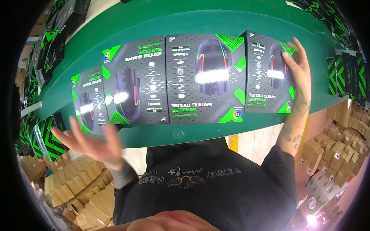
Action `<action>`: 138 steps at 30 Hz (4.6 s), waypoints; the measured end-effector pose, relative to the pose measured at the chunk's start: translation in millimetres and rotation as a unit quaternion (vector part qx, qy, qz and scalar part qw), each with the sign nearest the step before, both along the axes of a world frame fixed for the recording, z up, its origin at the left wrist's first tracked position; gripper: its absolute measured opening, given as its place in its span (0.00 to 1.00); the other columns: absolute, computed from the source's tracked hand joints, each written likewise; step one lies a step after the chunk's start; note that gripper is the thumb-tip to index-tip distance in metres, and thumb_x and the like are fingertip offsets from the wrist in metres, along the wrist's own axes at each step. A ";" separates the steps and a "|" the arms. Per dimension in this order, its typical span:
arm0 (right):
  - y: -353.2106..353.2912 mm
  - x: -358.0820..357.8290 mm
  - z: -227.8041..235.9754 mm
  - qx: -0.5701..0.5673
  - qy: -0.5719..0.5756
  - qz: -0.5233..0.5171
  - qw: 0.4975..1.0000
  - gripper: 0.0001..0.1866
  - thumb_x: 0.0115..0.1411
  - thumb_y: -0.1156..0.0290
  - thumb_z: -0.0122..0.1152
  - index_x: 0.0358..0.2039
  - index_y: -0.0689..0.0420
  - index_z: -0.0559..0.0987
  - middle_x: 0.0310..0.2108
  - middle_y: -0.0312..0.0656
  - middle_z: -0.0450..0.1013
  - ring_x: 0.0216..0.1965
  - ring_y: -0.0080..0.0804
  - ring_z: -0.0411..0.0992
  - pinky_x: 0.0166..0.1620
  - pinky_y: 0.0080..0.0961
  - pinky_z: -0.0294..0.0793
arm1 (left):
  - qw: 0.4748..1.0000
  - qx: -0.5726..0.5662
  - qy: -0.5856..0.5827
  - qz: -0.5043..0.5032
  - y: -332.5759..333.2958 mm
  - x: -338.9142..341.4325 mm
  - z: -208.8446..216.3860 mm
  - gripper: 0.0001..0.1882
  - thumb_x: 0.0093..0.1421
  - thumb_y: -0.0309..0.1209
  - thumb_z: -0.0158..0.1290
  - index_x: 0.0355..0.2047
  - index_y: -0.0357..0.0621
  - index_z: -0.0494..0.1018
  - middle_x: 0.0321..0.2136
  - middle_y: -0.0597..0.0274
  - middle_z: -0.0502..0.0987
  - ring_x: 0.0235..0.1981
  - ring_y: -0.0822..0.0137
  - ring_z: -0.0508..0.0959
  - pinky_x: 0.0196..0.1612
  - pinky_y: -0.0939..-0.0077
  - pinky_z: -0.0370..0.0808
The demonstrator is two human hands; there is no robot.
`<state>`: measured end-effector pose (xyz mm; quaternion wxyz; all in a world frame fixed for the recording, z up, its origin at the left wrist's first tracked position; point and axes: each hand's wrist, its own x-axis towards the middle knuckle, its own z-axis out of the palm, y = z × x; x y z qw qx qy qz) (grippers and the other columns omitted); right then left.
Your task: The person opens the front flaps of boxed computer mice, turns the boxes over, and arranges them along the table.
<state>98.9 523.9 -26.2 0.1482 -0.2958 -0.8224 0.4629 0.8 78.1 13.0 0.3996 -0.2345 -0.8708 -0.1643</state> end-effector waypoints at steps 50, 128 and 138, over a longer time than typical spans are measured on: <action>-385.4 -475.2 137.2 -0.512 0.302 0.334 0.732 0.17 0.52 0.62 0.57 0.40 0.56 0.72 0.36 0.39 0.71 0.39 0.30 0.68 0.44 0.31 0.68 | 0.954 0.244 -0.167 -0.056 -294.3 -387.3 98.0 0.22 0.55 0.41 0.51 0.46 0.42 0.72 0.44 0.59 0.73 0.46 0.62 0.71 0.50 0.70 0.65; 32.5 -203.1 -5.2 0.034 0.195 -0.179 0.964 0.28 0.56 0.45 0.55 0.41 0.60 0.76 0.29 0.40 0.74 0.31 0.30 0.72 0.37 0.25 0.71 | 0.590 0.595 -0.475 -0.268 63.9 -397.2 -78.0 0.15 0.51 0.34 0.53 0.36 0.37 0.72 0.38 0.57 0.75 0.41 0.63 0.74 0.50 0.69 0.66; 38.8 -256.3 -30.9 -0.457 0.278 0.047 0.844 0.29 0.60 0.44 0.47 0.49 0.56 0.71 0.44 0.40 0.73 0.45 0.29 0.70 0.50 0.26 0.67 | 0.723 0.575 -0.326 -0.200 -18.5 -418.5 -113.3 0.26 0.65 0.41 0.36 0.62 0.48 0.54 0.60 0.52 0.58 0.56 0.55 0.64 0.60 0.59 0.57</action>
